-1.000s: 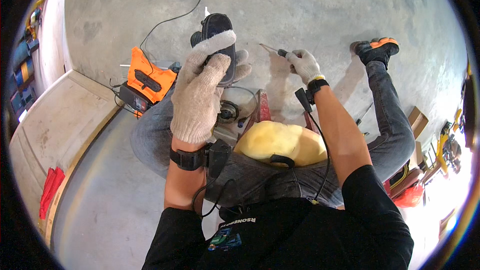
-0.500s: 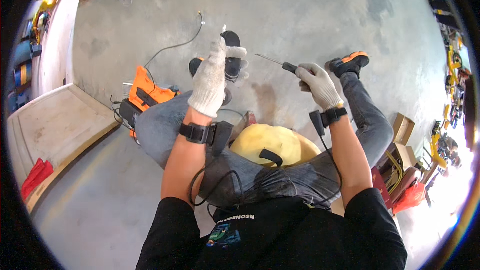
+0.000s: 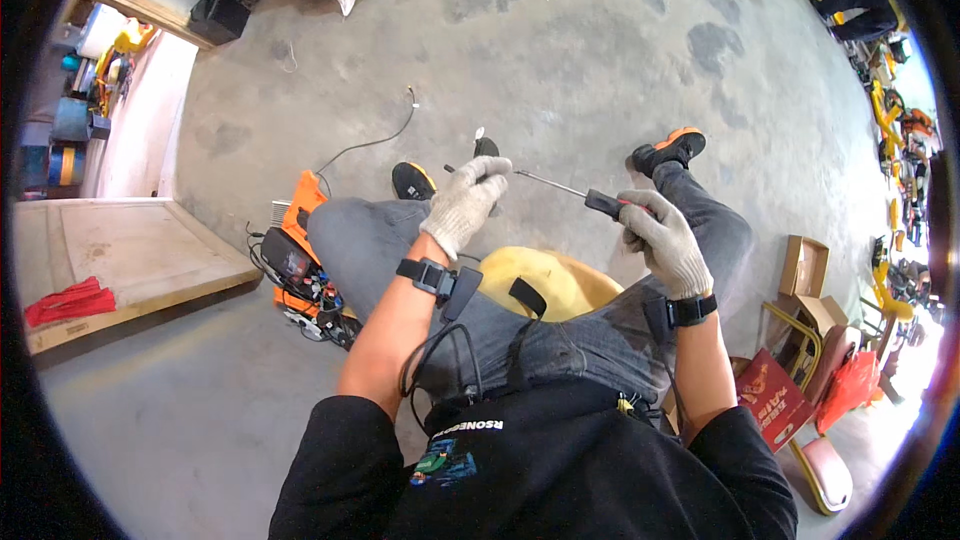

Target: Inspecting and assembling motorcycle brake components on the floor of a service bay.

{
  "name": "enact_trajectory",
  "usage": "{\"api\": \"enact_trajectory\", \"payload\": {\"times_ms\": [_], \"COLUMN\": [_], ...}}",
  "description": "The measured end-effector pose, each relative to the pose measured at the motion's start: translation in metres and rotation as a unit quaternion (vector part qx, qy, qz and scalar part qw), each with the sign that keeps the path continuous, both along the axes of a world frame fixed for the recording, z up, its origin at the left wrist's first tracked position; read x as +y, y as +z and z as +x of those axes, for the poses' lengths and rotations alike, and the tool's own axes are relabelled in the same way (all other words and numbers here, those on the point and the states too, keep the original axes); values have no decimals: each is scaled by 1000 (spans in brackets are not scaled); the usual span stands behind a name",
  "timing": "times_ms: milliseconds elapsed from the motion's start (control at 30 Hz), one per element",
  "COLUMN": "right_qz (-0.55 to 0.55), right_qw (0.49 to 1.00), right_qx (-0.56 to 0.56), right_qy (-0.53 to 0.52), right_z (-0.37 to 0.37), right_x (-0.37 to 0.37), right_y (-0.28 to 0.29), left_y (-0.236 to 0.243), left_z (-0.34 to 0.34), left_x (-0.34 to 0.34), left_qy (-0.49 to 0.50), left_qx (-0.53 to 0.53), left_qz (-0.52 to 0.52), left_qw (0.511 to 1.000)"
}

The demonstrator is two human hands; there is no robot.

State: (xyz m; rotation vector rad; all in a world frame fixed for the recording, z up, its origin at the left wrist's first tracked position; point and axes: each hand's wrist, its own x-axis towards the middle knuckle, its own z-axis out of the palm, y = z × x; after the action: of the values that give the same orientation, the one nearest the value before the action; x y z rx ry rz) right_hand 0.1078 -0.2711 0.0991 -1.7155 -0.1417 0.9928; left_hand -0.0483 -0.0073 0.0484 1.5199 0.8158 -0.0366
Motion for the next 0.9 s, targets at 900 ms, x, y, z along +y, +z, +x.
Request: {"api": "enact_trajectory", "payload": {"times_ms": [900], "right_qz": [-33], "right_qw": [999], "right_qx": [-10], "right_qy": [35], "right_z": [-14], "right_x": [-14], "right_y": [6], "left_y": [-16], "left_z": [-11], "left_x": [-6], "left_qy": [-101], "left_qx": [52], "left_qz": [78], "left_qw": [991]}}
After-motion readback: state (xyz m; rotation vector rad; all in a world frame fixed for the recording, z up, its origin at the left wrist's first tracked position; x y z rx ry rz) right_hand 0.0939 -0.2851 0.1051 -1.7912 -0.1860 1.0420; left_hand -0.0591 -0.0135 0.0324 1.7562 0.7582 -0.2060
